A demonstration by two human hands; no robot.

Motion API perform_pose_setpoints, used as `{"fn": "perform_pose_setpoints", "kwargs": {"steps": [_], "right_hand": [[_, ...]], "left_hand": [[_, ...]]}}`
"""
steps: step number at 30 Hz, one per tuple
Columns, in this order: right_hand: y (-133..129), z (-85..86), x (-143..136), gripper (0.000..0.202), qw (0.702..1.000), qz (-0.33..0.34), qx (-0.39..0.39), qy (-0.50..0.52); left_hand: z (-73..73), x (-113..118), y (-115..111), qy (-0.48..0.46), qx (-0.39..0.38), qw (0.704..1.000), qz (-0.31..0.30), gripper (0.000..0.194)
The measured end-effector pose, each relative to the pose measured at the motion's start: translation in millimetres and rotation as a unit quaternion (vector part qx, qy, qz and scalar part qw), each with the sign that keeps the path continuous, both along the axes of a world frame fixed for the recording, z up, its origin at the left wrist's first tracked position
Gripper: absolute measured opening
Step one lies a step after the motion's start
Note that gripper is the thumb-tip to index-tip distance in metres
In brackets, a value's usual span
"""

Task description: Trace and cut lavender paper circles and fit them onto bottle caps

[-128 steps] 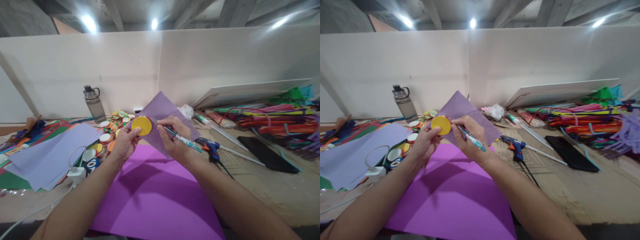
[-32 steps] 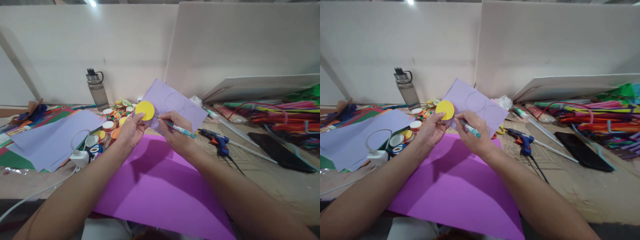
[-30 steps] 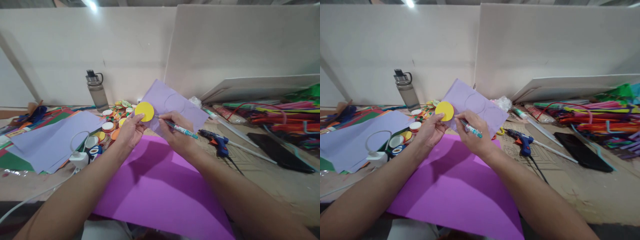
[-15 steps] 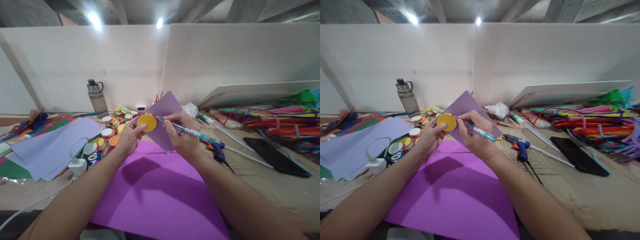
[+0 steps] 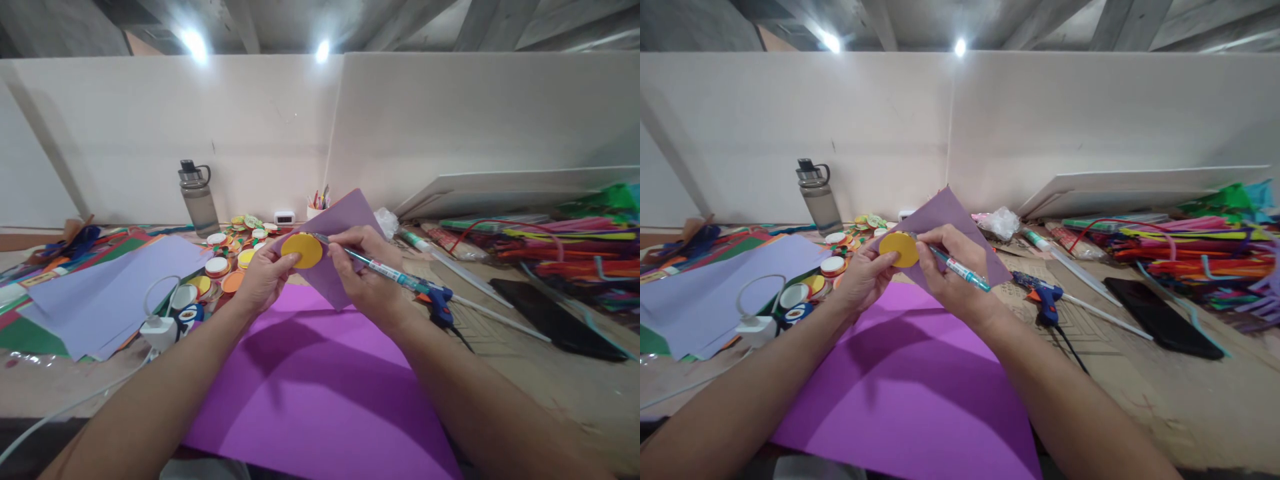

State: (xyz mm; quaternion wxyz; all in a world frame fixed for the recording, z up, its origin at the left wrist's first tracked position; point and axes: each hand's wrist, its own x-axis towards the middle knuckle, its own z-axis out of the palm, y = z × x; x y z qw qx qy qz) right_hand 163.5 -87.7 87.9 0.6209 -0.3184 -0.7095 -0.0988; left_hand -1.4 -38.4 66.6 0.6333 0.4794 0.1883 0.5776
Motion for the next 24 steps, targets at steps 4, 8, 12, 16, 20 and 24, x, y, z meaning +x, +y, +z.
{"fn": "perform_pose_setpoints", "kwargs": {"steps": [4, 8, 12, 16, 20, 24], "right_hand": [[-0.1, 0.3, 0.2, 0.004, 1.0, -0.013, 0.005, -0.015], [0.8, 0.4, -0.1, 0.004, 0.999, -0.023, 0.019, -0.02], [2.3, -0.4, -1.0, 0.004, 0.999, -0.031, 0.017, -0.025], [3.5, -1.8, -1.9, 0.004, 0.999, -0.026, 0.031, -0.02], [2.5, -2.5, -2.6, 0.004, 1.0, -0.024, 0.012, -0.014], [3.9, -5.7, -3.7, 0.006, 0.999, -0.021, 0.023, -0.021]], "left_hand": [[-1.9, -1.3, 1.1, 0.007, 0.012, 1.0, -0.002, 0.037], [-2.7, -3.5, 3.3, -0.002, 0.011, 1.0, 0.002, 0.037], [-3.2, -5.3, 5.9, -0.011, 0.002, 1.0, 0.008, 0.038], [-4.7, -6.2, 7.1, 0.001, 0.006, 1.0, 0.011, 0.039], [-3.5, -6.1, 6.0, -0.002, -0.001, 1.0, 0.012, 0.039], [0.5, -5.8, 4.8, -0.027, -0.014, 0.999, 0.017, 0.05]]}}
